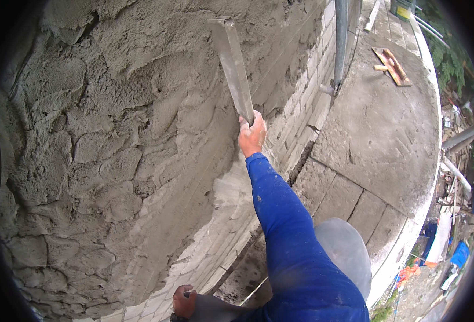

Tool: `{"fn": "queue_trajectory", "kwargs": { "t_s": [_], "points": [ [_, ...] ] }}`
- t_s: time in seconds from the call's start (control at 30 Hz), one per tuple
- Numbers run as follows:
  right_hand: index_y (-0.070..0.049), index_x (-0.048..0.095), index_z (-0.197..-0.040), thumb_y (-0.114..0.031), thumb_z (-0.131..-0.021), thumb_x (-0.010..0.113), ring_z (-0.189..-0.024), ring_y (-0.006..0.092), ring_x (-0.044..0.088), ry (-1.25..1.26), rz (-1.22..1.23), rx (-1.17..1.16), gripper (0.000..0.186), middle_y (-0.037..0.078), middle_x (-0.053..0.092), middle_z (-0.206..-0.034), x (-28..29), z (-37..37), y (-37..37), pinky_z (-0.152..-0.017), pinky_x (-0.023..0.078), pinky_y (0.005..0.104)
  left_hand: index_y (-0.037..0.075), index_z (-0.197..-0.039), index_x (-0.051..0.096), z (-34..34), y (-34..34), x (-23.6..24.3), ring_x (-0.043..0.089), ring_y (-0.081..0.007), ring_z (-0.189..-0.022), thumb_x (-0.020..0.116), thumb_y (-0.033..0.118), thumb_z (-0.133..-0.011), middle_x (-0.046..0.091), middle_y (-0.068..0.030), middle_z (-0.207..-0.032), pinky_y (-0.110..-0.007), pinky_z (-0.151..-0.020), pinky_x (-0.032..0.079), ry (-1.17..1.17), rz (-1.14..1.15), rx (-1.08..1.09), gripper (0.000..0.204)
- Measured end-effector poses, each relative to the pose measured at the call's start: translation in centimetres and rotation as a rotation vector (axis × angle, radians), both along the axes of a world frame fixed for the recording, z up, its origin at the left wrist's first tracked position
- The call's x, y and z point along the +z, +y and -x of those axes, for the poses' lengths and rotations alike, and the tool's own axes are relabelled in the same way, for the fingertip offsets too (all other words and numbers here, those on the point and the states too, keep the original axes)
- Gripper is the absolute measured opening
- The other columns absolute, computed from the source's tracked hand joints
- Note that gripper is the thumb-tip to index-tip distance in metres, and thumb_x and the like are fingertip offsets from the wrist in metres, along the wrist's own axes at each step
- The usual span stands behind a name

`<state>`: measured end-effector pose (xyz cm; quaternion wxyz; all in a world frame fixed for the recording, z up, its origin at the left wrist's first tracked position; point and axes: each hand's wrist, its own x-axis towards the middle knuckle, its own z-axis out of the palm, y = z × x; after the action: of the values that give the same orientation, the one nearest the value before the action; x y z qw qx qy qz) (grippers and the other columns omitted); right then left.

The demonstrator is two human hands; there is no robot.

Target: The person uses a long metal straightedge to smooth and level wet plaster on a vertical wall. They repeatedly drag the tool across the surface to remove excess material and create a flat finish. The work is performed on scaffolding at an outdoor construction site.

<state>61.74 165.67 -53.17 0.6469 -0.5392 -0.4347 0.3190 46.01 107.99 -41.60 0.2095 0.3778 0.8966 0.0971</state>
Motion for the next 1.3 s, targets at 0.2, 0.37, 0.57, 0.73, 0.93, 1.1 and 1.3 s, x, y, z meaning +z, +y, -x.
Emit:
{"fn": "queue_trajectory", "kwargs": {
  "t_s": [0.2, 0.37, 0.57, 0.73, 0.93, 1.1, 1.3],
  "points": [
    [-0.001, 0.06, -0.115, -0.018, -0.088, 0.069, -0.103, 0.0412, 0.058, 0.029, -0.009, -0.002, 0.033, 0.021, 0.064, -0.104, 1.3, 0.8, -1.2, -0.09, 0.045, 0.0478, 0.002, -0.096, 0.07, -0.3, 0.3, 0.2, 0.067, -0.0336, -0.095, 0.071, 0.018, -0.077, 0.07, -0.0159, -0.099, -0.042, -0.088, 0.052, 0.024, -0.006, -0.004, 0.024],
    [-0.001, 0.059, -0.116, -0.019, -0.089, 0.068, -0.102, 0.0422, 0.057, 0.052, 0.045, 0.008, 0.033, 0.024, 0.062, -0.107, 0.1, 1.1, -1.8, -0.09, 0.045, 0.0486, 0.004, -0.106, 0.069, -0.5, 0.5, 0.9, 0.068, -0.0317, -0.095, 0.07, 0.021, -0.083, 0.069, -0.0184, -0.107, -0.042, -0.086, 0.053, -0.029, 0.007, -0.026, 0.029],
    [0.001, 0.056, -0.117, -0.018, -0.09, 0.068, -0.101, 0.0439, 0.057, 0.034, 0.045, -0.065, 0.035, 0.025, 0.06, -0.107, 0.8, 1.2, -1.8, -0.09, 0.044, 0.0489, 0.002, -0.097, 0.07, -0.9, 0.9, 1.0, 0.066, -0.0344, -0.097, 0.071, 0.017, -0.077, 0.07, -0.0159, -0.101, -0.041, -0.088, 0.051, 0.026, -0.024, 0.003, 0.026],
    [0.003, 0.056, -0.115, -0.017, -0.091, 0.067, -0.101, 0.0428, 0.057, 0.024, 0.007, -0.059, 0.033, 0.026, 0.061, -0.106, 1.6, 1.4, -1.6, -0.089, 0.045, 0.0486, 0.003, -0.097, 0.07, 0.2, 0.5, -0.4, 0.066, -0.0344, -0.099, 0.072, 0.018, -0.077, 0.07, -0.0153, -0.101, -0.041, -0.089, 0.051, 0.025, -0.057, -0.037, 0.025],
    [0.004, 0.056, -0.115, -0.018, -0.091, 0.067, -0.102, 0.0438, 0.058, -0.004, 0.101, -0.135, 0.035, 0.026, 0.062, -0.106, -1.2, 2.2, -1.9, -0.09, 0.045, 0.0485, 0.004, -0.101, 0.07, 0.8, 1.0, -0.5, 0.067, -0.0333, -0.097, 0.071, 0.02, -0.08, 0.07, -0.0148, -0.104, -0.042, -0.088, 0.052, -0.022, -0.037, -0.076, 0.026],
    [0.005, 0.055, -0.118, -0.021, -0.093, 0.065, -0.103, 0.0455, 0.06, 0.055, 0.196, -0.074, 0.037, 0.028, 0.064, -0.108, 0.4, 2.4, -1.7, -0.09, 0.045, 0.0489, 0.003, -0.108, 0.067, 0.9, -0.6, -0.5, 0.068, -0.0322, -0.093, 0.067, 0.021, -0.087, 0.069, -0.0172, -0.109, -0.042, -0.085, 0.054, -0.052, -0.02, -0.068, 0.027],
    [0.005, 0.054, -0.116, -0.02, -0.093, 0.064, -0.104, 0.0459, 0.059, 0.061, 0.162, -0.1, 0.036, 0.028, 0.063, -0.107, -0.2, 2.5, -0.3, -0.091, 0.045, 0.0485, 0.004, -0.109, 0.067, 1.6, -1.0, -0.6, 0.068, -0.032, -0.096, 0.067, 0.02, -0.088, 0.069, -0.0166, -0.107, -0.041, -0.085, 0.054, -0.022, -0.018, -0.14, 0.026]
  ]
}}
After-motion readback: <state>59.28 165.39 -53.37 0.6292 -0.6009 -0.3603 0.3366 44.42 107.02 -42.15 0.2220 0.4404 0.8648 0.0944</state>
